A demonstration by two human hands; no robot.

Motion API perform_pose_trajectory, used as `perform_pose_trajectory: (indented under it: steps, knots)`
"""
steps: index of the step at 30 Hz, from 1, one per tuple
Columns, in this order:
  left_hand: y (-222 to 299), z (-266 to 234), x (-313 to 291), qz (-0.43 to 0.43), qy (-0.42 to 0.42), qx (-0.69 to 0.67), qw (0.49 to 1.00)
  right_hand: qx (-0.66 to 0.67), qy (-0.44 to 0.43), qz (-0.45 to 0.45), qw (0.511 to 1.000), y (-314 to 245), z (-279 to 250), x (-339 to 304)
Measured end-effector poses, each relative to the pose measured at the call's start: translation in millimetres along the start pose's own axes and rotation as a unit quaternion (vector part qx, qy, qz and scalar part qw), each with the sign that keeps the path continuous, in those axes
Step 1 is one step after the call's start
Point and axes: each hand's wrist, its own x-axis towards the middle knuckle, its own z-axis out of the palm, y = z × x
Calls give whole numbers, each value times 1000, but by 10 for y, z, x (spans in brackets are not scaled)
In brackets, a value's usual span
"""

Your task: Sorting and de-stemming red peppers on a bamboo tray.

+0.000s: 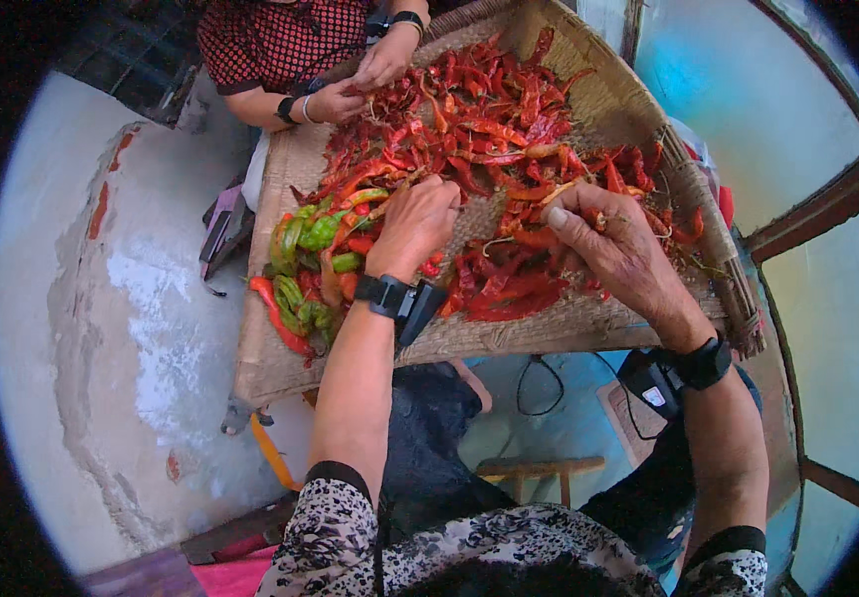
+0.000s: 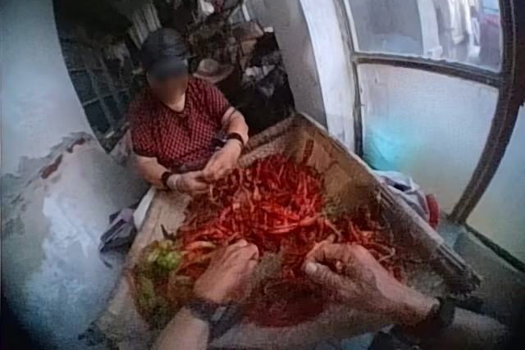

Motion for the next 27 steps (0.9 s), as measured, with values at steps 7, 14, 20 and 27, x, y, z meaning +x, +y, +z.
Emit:
perform_pose_trajectory:
  steps: [7,14,20,27]
  knots:
    - [292,-329,-141,-68,45,-351,933,-9,2,-25,1000,86,3,-5]
    - [764,-430,-311,31,124,-518,846,-43,6,-58,997,72,29,-3]
    - [706,-496,-134,-28,116,-525,843,-18,-25,2,1000,-7,-40,-58]
    - [422,-409,489,-59,78,-163,982,-44,-15,-43,998,-49,-97,-86]
